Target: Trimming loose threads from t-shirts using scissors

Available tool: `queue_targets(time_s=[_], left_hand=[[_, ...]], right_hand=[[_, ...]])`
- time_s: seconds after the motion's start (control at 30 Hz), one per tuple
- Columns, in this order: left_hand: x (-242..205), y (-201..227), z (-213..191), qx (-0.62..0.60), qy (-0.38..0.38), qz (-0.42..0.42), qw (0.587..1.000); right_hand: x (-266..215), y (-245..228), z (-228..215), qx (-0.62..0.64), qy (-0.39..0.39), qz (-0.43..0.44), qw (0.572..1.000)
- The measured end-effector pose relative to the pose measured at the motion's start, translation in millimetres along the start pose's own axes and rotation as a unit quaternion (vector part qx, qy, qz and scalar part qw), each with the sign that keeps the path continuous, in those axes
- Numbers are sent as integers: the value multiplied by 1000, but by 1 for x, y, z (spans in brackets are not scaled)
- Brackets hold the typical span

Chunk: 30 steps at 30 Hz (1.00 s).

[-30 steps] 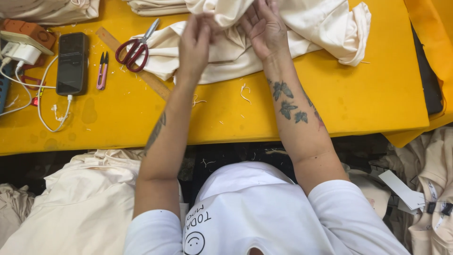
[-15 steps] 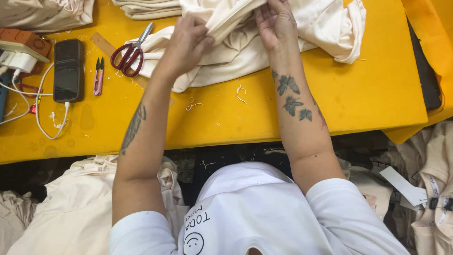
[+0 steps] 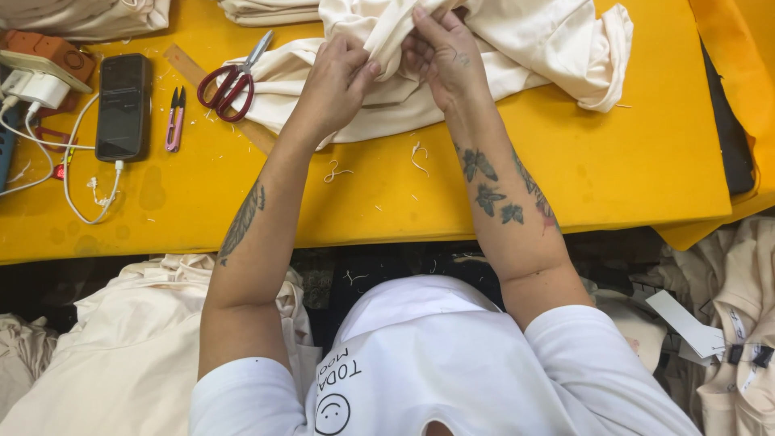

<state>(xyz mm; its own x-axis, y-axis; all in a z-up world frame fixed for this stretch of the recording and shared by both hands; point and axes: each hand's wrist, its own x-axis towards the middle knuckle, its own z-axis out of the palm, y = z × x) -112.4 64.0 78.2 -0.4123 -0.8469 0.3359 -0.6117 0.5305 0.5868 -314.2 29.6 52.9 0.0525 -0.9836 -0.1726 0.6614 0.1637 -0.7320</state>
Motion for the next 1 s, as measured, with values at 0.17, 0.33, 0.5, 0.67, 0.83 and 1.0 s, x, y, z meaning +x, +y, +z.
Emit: queue_targets(time_s=[0.17, 0.33, 0.5, 0.67, 0.83, 1.0], left_hand=[[-11, 21, -28, -107, -67, -196, 972], [-22, -3, -69, 23, 25, -250, 968], [-71, -89, -104, 308, -72, -277, 907], [-85, -96, -113, 295, -126, -319, 892], [-84, -113, -119, 279, -64, -314, 905], [-78, -122, -123, 269, -111, -418, 860]], right_hand=[[2, 2, 1, -27, 15, -26, 999], [-8, -1, 13, 46, 18, 18, 999], [-9, 7, 16, 14, -19, 2, 1000], [-12, 8, 18, 33, -7, 27, 999], [-11, 7, 17, 83, -4, 29, 996], [-11, 19, 21, 72, -48, -6, 996]])
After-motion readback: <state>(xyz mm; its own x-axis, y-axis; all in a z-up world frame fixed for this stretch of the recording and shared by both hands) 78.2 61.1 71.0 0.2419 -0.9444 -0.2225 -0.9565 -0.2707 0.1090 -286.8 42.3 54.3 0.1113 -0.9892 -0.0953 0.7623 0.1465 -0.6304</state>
